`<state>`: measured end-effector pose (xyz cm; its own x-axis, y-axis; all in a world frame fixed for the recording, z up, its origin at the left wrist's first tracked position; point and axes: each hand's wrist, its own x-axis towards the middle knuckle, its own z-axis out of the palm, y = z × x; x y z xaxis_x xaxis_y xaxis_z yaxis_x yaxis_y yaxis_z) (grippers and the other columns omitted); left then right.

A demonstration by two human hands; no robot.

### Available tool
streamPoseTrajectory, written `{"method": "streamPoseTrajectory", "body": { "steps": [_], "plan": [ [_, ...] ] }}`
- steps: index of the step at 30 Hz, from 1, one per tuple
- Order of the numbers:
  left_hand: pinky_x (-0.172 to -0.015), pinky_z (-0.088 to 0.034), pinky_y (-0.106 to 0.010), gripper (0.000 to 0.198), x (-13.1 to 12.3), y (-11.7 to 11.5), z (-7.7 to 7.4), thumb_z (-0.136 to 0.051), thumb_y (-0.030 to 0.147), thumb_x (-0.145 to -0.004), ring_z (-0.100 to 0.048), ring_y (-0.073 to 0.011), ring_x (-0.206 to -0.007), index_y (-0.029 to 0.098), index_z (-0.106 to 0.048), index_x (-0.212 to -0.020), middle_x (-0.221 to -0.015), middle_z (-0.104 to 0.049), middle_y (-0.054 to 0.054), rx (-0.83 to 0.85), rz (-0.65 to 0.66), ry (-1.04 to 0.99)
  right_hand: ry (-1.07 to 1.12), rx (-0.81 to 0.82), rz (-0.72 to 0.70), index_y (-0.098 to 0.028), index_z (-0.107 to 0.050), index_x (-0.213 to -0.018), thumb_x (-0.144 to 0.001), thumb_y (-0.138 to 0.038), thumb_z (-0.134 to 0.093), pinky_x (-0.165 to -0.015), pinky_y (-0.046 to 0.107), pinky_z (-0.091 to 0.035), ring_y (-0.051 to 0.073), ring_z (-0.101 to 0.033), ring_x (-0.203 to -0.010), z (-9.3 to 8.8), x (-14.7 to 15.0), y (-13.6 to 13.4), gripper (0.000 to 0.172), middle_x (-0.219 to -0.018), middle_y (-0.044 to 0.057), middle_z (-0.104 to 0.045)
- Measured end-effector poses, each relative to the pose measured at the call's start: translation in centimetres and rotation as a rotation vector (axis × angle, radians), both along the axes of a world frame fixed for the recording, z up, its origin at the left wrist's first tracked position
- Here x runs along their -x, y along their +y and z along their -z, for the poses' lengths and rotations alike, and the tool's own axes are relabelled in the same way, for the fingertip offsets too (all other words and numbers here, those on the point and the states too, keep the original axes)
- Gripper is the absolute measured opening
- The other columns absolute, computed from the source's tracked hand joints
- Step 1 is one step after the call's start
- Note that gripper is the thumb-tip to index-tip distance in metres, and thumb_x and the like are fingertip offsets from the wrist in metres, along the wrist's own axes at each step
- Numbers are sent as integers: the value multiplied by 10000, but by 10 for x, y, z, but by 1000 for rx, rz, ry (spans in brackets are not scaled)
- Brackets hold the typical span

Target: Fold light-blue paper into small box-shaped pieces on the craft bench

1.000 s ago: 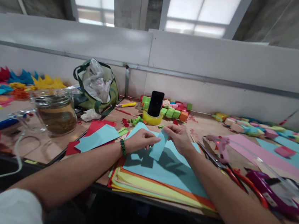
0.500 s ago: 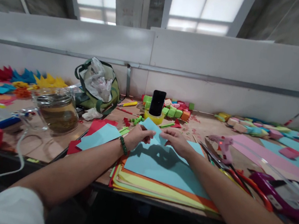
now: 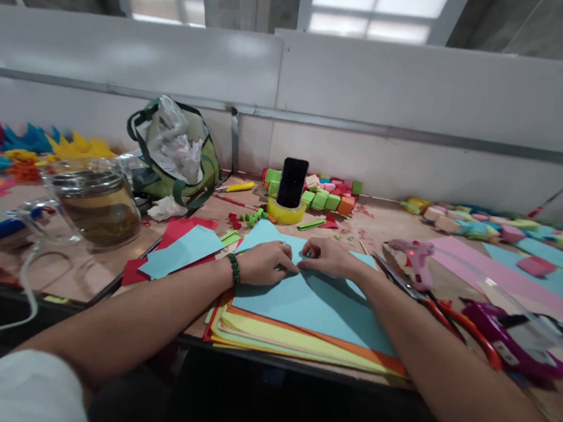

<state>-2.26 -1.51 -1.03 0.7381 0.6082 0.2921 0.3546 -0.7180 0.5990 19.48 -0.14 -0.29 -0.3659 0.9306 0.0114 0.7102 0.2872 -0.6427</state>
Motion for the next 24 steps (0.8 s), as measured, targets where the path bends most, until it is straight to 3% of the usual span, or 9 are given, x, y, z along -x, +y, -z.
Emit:
{"method": "streamPoseTrajectory", "body": {
  "steps": [2, 4, 13, 20, 24],
  "plan": [
    [-830, -440, -267, 278, -2, -3, 1, -550, 141, -779, -601, -181, -853, 207, -763, -946, -942, -678, -68, -157, 34, 146, -78, -20, 22, -183, -672, -822, -538, -465, -777, -524, 238, -361, 138, -522, -610, -2, 1, 0, 413, -687, 1, -613],
    [-825, -442, -264, 292, -2, -4, 0, -536, 133, -786, -608, -185, -864, 199, -760, -960, -970, -685, -70, -195, 0, 188, -148, -17, 37, -182, -661, -840, -521, -485, -788, -522, 245, -369, 149, -536, -612, -6, 1, -1, 458, -708, 17, -622],
    [-723, -440, -253, 244, 13, 1, -12, -568, 100, -730, -606, -167, -742, 185, -778, -821, -816, -697, -50, -104, -45, 272, -273, 55, 12, -197, -664, -850, -477, -442, -817, -542, 269, -405, 177, -578, -628, -19, -9, 2, 471, -719, 30, -646],
    [-659, -424, -232, 173, 32, 8, -23, -655, 163, -687, -591, -144, -695, 209, -782, -794, -860, -678, -42, -30, -32, 311, -226, 105, -50, -195, -687, -820, -472, -368, -819, -500, 263, -402, 167, -580, -576, -20, -32, 5, 410, -688, 26, -652],
    [-665, -428, -223, 158, 34, 12, -20, -710, 235, -671, -584, -139, -705, 209, -775, -812, -872, -646, -39, -13, -20, 298, -144, 54, -126, -187, -688, -799, -572, -432, -766, -539, 258, -432, 159, -574, -613, -24, -33, 2, 343, -701, 21, -649]
  ]
}}
